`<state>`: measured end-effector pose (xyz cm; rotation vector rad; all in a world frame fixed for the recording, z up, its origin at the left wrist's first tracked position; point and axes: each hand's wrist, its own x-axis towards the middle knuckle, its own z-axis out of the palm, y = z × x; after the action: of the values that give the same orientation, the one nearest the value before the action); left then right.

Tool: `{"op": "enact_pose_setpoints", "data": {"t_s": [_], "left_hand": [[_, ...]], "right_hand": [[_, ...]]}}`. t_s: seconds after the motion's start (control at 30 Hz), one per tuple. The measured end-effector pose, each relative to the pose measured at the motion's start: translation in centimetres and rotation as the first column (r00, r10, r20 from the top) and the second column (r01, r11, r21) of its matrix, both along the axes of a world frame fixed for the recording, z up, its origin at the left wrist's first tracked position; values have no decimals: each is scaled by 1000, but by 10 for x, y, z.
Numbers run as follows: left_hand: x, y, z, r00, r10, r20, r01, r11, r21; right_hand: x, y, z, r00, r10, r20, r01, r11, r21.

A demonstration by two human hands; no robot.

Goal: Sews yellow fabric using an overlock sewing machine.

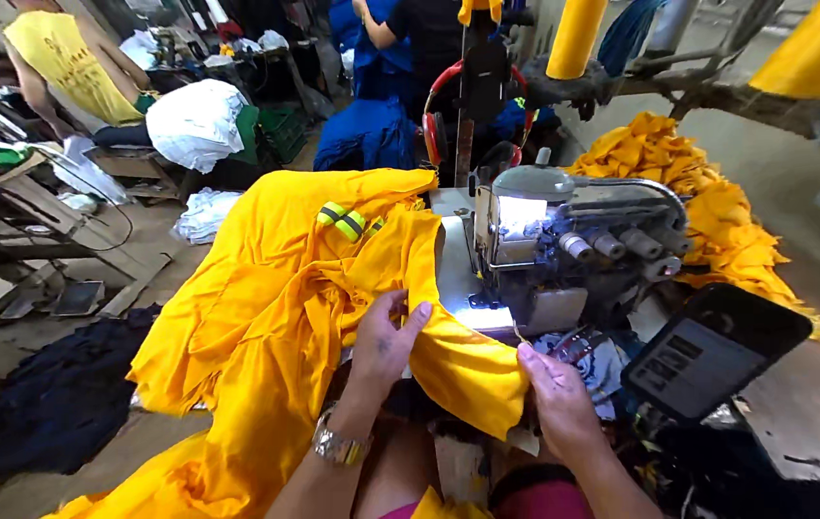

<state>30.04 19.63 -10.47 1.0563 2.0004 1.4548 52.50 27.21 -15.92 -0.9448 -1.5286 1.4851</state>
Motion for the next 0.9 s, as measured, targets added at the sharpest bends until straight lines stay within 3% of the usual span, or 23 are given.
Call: {"op": "enact_pose_setpoints", "data": {"t_s": [0.1,0.2,0.27,0.3,0.37,0.4,0.47,0.57,0.63,0.7,0.77,0.83,0.9], "left_hand": [[-9,-22,17,978,16,-207,7,994,110],[-18,-54,53,852,170,-495,-15,954,301],[-44,-47,62,726,250,-640,-81,956,282],[-62,-37,59,704,196,-683,-90,978,188],[-87,-27,44,741,14,-671,-50,998,-35],[-85,-31,40,740,-29,-673,-29,997,-75],[-50,-53,34,775,-75,-627,34,996,-78],[7,-77,-12,921,-207,-329,214,977,-13],[27,-76,-46,966,-162,-202,182,980,82],[23,-73,-53,966,-130,-221,163,977,138],[10,-78,-47,931,-95,-351,152,979,137],[1,-84,-38,889,-17,-458,108,979,172],[-2,-87,-30,916,32,-400,65,972,227]], "right_hand": [[4,-16,7,998,47,43,-52,990,128],[-15,-29,16,967,239,-88,-204,933,296],[-42,-27,18,934,353,-56,-320,897,306],[-55,-25,16,925,381,-14,-365,896,251],[-73,-27,8,908,416,38,-418,902,106],[-77,-27,5,906,421,38,-422,904,68],[-77,-27,5,912,410,10,-410,911,32],[-78,-30,2,927,371,-56,-373,927,-38],[-80,-33,2,940,338,-51,-342,935,-92],[-80,-34,4,958,283,-47,-286,952,-113],[-76,-37,5,985,170,-17,-171,984,-42],[-70,-38,-2,999,14,51,-24,978,208],[-65,-32,-12,999,-51,14,41,915,401]]}}
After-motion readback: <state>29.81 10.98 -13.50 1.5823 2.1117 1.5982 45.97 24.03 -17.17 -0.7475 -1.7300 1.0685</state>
